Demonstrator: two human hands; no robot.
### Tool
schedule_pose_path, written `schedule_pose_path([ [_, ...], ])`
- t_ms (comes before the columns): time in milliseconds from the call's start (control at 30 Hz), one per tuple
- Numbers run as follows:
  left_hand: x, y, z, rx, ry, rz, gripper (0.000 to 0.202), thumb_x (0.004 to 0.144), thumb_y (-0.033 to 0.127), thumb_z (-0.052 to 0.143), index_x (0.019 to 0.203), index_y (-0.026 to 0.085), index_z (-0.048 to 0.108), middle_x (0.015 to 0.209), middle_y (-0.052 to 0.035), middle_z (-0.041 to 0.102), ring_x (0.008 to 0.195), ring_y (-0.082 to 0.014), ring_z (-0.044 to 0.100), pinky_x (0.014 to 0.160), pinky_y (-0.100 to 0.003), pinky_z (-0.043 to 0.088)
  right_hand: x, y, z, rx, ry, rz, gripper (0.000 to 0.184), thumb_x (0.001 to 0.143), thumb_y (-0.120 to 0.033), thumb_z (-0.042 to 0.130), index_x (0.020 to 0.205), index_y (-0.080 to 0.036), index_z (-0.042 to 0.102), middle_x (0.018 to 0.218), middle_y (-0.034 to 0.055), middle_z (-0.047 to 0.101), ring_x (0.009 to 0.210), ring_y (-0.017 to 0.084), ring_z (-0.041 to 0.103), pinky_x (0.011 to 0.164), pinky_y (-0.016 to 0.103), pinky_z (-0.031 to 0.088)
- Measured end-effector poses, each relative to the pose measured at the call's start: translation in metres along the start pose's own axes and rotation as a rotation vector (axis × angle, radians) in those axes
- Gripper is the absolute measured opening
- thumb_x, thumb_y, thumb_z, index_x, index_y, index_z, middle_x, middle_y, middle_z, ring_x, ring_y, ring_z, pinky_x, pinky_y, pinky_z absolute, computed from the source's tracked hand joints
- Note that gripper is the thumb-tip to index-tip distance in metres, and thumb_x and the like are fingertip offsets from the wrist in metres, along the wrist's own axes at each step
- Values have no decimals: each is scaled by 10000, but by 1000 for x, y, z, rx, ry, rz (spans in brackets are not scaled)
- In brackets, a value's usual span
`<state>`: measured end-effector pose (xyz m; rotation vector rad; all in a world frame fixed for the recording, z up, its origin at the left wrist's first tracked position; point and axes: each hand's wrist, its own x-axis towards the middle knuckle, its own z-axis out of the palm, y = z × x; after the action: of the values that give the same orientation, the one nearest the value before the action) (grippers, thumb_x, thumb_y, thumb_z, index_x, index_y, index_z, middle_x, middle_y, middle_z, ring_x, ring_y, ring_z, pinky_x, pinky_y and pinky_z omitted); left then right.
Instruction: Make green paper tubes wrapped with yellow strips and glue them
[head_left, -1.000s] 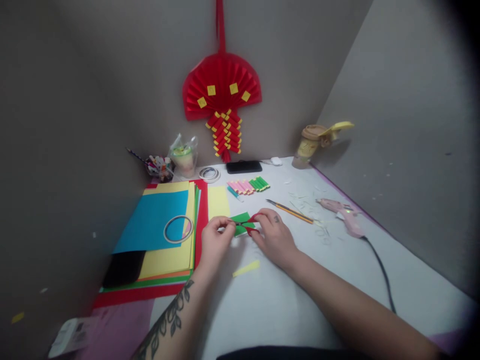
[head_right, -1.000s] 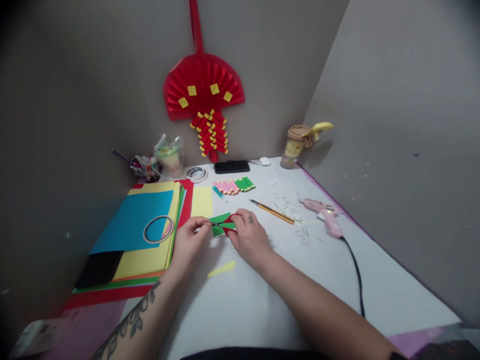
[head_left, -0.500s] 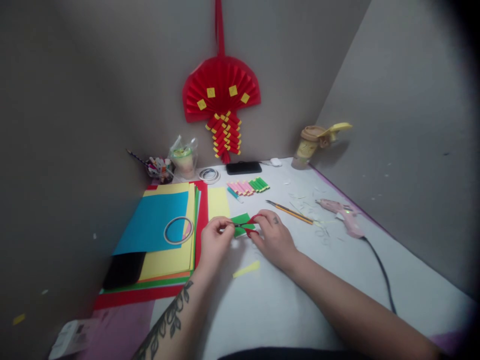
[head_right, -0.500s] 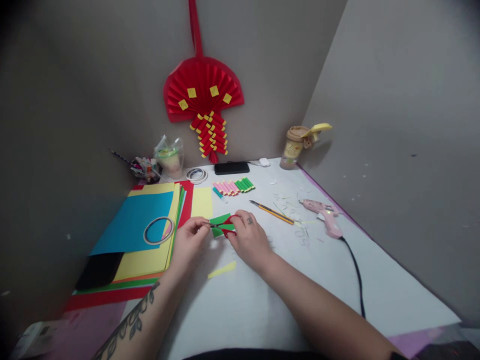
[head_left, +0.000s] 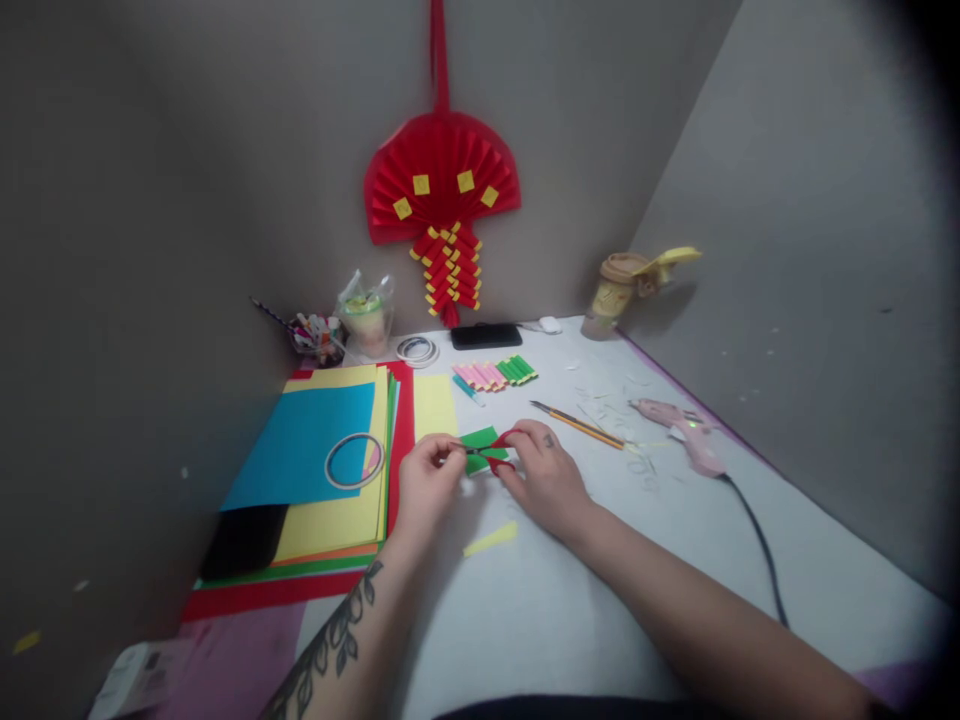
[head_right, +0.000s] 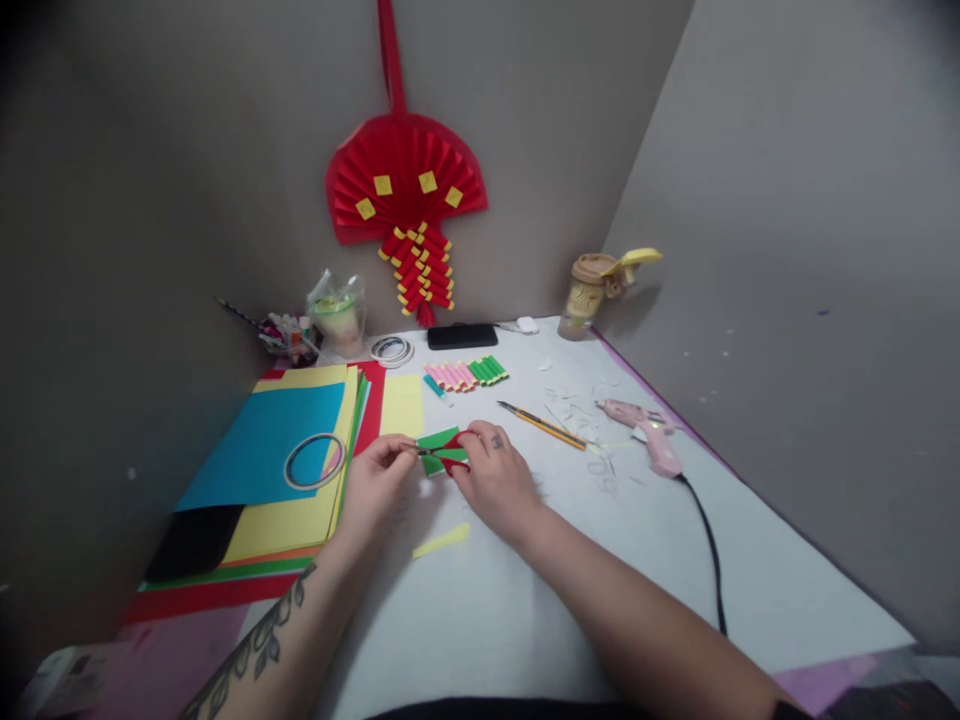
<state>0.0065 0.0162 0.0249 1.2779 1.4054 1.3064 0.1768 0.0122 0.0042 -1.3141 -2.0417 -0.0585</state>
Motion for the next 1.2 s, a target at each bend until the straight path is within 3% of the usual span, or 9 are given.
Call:
schedule_pose_path([
  [267,0,-4,1,-74,-5,-42,107,688,257,616,723,157,637,771,-44,654,742,-171,597,691,-272,458,1,1,0,6,14,14,214,796,-226,582,1005,-186,559,1069,114,543,995,260,524,793,392,514],
  [667,4,-6,-6,-159,109,-158,227,711,349,640,830,160,682,765,-52,659,688,-148,590,588,-230,425,1,3,-2,25,51,37,232,781,-213,591,1008,-183,555,1060,120,538,994,262,531,803,406,512],
  [833,3,-8,-5,-210,103,-159,282,709,357,625,898,158,692,751,-45,648,657,-135,572,574,-221,409,4,4,-4,207,44,94,254,756,-226,600,1003,-189,555,1093,114,543,1042,259,517,868,421,470],
  [900,3,-7,-5,-260,71,-164,301,700,347,631,926,155,684,714,-28,630,607,-118,547,560,-217,400,4,4,-7,467,-90,177,211,760,-275,602,949,-189,561,1014,87,569,926,220,552,774,365,490],
  [1000,2,-6,-3,-310,47,-151,284,693,338,651,916,163,670,741,-18,629,584,-99,521,563,-216,394,2,3,-12,1105,-548,316,359,774,-497,588,868,-151,570,840,53,583,585,104,497,499,222,413],
  [1100,1,-3,-2,-344,47,-114,231,694,335,671,860,176,648,784,-6,624,597,-86,503,578,-211,386,-3,0,-19,1695,-1059,293,629,676,-712,571,818,-99,565,820,90,601,421,27,381,367,168,276],
  [1200,0,0,-2,-336,30,-87,204,710,341,673,806,170,619,727,10,576,595,-82,475,568,-206,366,-5,-3,-23,1944,-1312,241,660,630,-705,627,825,-78,566,835,134,616,405,28,406,312,149,255],
])
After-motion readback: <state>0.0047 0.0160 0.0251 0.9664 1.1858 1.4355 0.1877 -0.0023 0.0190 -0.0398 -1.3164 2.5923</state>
